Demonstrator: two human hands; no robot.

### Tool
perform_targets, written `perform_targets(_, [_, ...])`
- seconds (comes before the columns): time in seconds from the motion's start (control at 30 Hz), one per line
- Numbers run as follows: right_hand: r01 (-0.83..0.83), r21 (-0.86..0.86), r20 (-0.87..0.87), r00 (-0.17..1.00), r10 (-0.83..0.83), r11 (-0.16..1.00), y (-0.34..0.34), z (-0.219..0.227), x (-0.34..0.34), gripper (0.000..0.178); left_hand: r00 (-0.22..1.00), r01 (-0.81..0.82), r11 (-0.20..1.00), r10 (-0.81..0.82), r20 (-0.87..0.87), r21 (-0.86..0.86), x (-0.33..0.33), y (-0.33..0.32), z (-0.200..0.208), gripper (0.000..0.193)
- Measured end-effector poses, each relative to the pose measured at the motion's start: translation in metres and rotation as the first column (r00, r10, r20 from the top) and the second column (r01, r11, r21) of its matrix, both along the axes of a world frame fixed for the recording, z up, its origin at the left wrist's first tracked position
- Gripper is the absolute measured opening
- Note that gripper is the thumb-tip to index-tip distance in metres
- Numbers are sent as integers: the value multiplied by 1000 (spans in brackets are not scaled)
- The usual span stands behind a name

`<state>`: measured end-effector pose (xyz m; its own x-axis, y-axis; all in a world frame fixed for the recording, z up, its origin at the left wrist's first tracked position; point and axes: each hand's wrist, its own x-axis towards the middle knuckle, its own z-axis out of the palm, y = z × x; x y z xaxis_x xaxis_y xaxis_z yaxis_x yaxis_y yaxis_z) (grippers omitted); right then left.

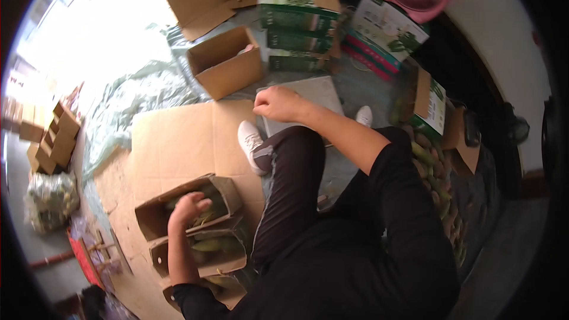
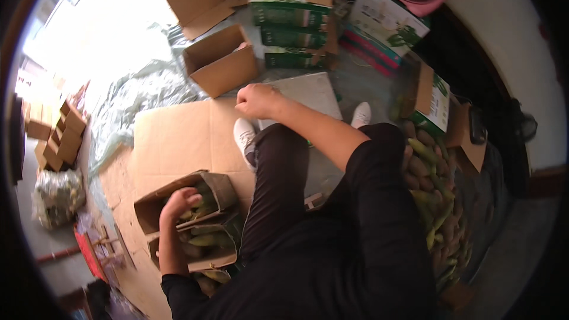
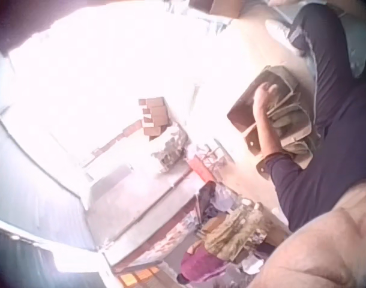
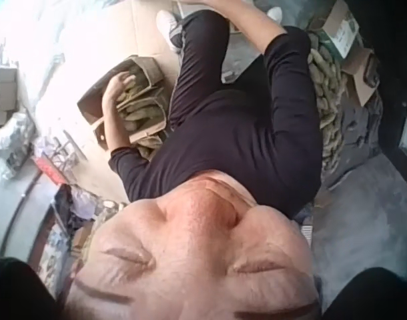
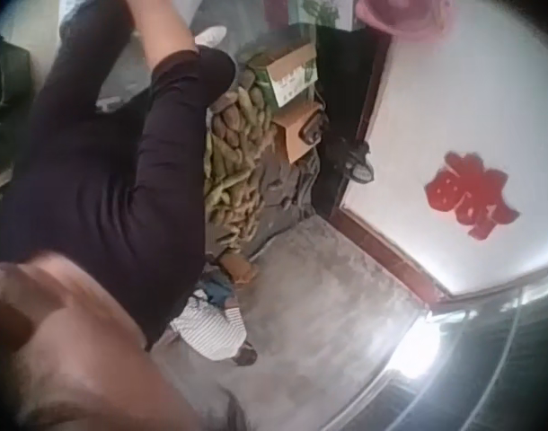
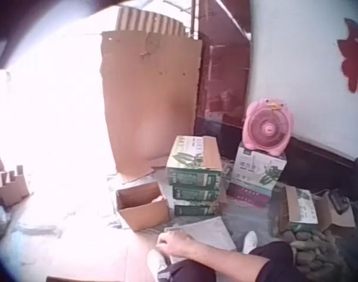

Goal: Sorting and weighing loofah vegetables into cardboard boxes.

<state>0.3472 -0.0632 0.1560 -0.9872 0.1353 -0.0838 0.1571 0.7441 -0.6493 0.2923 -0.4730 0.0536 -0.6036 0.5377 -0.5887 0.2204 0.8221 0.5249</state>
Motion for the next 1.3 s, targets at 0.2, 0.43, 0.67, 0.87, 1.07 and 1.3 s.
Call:
perform_targets(0.2, [249,2,76,966,-248,969,113,-2,89,23,910,411,884,-411,52,-224,51,74,17,60])
perform_targets(0.43, [459,-89,113,886,-449,884,196,-21,185,19,943,286,903,-325,-74,-321,77,61,-4,47])
perform_targets(0.67, [676,-181,152,737,-659,714,235,-56,273,15,874,366,818,-466,-138,-445,114,49,-5,34])
perform_targets(0.87, [760,-214,277,649,-709,613,239,-76,303,15,884,338,825,-443,-149,-452,123,38,-1,40])
perform_targets(1.07, [756,-285,265,652,-710,589,253,-116,306,15,949,175,932,-246,-199,-316,96,77,45,24])
perform_targets(1.3, [735,-280,263,678,-687,618,256,-102,265,14,822,236,954,-95,-562,184,37,194,136,18])
